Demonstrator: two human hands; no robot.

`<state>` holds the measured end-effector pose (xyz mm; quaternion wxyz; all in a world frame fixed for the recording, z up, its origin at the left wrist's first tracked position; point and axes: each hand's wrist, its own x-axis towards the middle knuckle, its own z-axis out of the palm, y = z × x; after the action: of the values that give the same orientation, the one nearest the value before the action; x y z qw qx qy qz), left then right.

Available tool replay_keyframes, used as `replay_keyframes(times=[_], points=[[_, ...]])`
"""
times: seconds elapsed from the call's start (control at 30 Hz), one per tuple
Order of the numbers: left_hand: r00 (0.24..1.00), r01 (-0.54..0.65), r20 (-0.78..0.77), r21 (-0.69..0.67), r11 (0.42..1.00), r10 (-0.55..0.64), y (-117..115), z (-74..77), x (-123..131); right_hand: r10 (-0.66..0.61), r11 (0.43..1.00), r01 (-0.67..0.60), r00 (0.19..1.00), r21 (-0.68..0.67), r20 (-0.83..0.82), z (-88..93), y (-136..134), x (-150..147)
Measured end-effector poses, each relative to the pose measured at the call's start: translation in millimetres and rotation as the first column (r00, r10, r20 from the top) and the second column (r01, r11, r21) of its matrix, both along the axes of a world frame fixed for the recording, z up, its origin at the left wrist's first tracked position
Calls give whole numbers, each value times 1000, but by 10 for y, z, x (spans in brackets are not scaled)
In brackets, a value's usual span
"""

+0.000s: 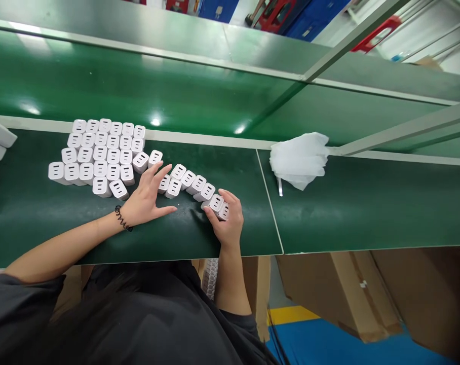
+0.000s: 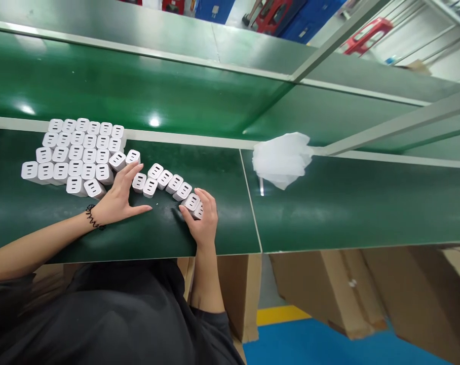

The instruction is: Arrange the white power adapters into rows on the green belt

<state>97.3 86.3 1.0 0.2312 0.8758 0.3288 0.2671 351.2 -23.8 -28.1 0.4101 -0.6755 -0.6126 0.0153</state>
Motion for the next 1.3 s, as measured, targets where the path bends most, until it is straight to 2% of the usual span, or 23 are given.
replay_keyframes(times=[0.13, 0.23, 0.37, 0.5, 0.6, 0.73, 0.87, 0.93, 1.03, 1.13, 1.3], points=[[997, -9, -81, 121, 993, 19, 111, 21, 276, 16, 999, -16, 1000, 35, -13, -4, -3, 0], [980, -50, -191, 77, 996, 64, 128, 69, 414, 19, 999, -19, 1000, 45, -1, -12, -10, -13], [960, -77, -268, 45, 996, 86, 97, 118, 378, -5, 998, 5, 1000, 56, -1, 5, -37, -23], [968, -94, -225, 93, 991, 113, 114, 83, 236, 5, 999, -8, 998, 50, 63, 198, 25, -37], [974, -113, -180, 137, 984, 137, 163, 29, 192, 130, 991, -119, 971, -68, 203, 439, 237, -112], [986, -121, -88, 204, 971, 141, 208, -32, 193, 333, 923, -225, 874, -312, 353, 615, 642, -330], [989, -124, -49, 237, 964, 140, 218, -70, 156, 383, 884, -202, 830, -422, 406, 563, 860, -515], [988, -124, -62, 221, 967, 140, 221, -82, 135, 396, 877, -211, 826, -431, 402, 521, 856, -526], [988, -120, -72, 188, 975, 136, 228, -91, 152, 451, 862, -288, 810, -417, 374, 484, 782, -439], [990, -86, -100, 151, 985, 102, 238, -89, 258, 503, 844, -358, 787, -400, 357, 461, 732, -297], [985, -11, -172, 44, 999, 18, 335, -75, 599, 501, 850, -373, 791, -372, 352, 414, 807, -43]])
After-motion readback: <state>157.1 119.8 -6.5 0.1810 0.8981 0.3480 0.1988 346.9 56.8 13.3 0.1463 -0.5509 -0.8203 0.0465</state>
